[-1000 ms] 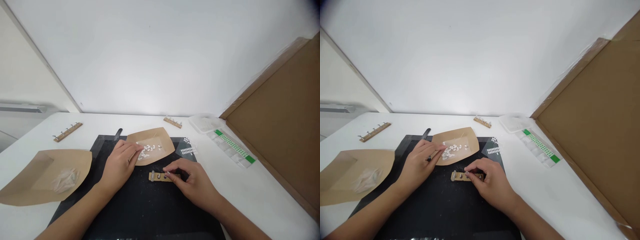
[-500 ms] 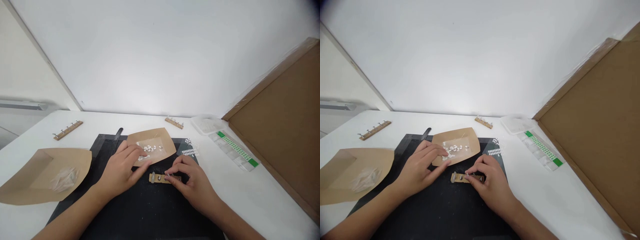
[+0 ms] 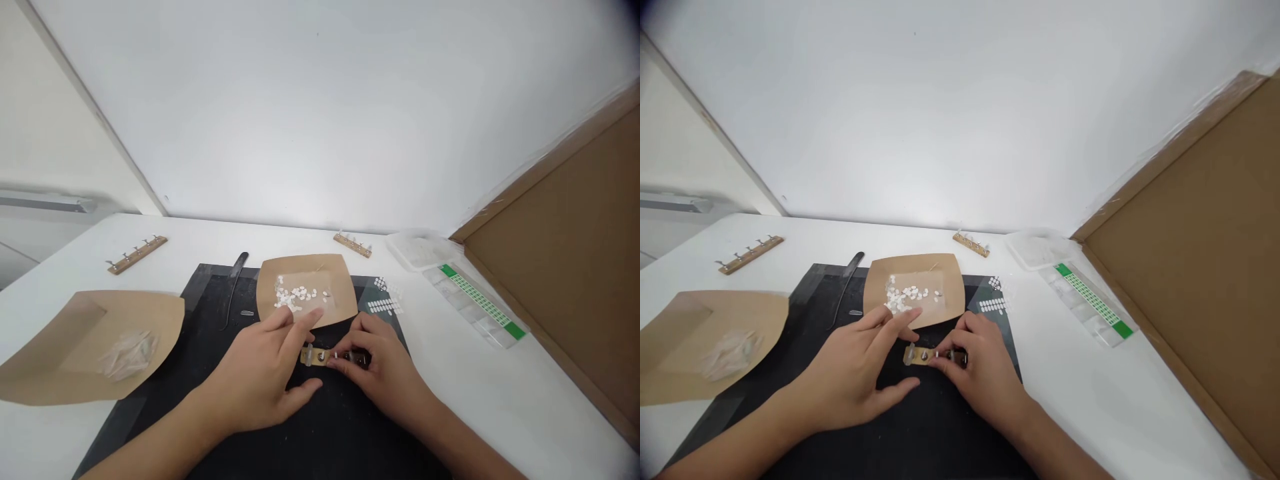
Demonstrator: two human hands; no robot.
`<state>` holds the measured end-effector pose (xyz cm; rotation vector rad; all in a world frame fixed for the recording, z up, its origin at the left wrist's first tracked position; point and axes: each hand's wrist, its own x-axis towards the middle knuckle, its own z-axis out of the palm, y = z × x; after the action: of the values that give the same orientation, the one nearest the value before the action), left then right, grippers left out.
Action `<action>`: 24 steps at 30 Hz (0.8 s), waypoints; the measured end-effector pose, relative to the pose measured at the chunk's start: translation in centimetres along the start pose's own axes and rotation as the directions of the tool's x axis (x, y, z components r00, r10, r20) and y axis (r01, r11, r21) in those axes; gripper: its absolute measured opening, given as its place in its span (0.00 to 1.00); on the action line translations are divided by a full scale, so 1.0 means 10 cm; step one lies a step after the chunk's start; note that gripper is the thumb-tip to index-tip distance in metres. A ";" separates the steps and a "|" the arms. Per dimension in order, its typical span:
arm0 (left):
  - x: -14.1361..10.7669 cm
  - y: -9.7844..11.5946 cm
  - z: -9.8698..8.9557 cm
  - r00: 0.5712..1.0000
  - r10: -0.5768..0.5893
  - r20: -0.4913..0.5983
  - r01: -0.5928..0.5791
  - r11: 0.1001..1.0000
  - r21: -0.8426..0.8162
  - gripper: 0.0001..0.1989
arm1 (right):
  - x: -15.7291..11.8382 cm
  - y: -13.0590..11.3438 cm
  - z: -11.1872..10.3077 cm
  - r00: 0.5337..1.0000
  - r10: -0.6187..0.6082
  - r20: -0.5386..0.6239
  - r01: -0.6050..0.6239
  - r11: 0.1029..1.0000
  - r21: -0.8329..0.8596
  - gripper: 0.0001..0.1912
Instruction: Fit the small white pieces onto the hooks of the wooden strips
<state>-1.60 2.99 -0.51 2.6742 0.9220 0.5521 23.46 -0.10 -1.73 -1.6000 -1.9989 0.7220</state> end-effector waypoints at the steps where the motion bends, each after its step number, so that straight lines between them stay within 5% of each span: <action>1: 0.00 0.01 0.01 1.000 -0.002 0.011 0.002 1.000 0.008 0.45 | 0.00 0.00 -0.01 1.000 -0.006 0.006 0.006 1.000 -0.007 0.04; 11: 0.02 0.05 0.10 0.993 -0.003 0.114 -0.001 0.999 0.039 0.39 | -0.03 -0.06 -0.13 0.992 -0.105 0.067 0.112 0.988 -0.109 0.10; 24: 0.01 0.04 0.16 0.998 -0.009 0.067 0.006 0.999 0.043 0.32 | 0.01 -0.05 -0.14 0.989 -0.131 0.072 0.135 0.989 -0.056 0.04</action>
<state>-0.66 2.55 -1.76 2.7079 0.9348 0.4436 24.00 0.05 -0.37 -1.4766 -2.1731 0.6791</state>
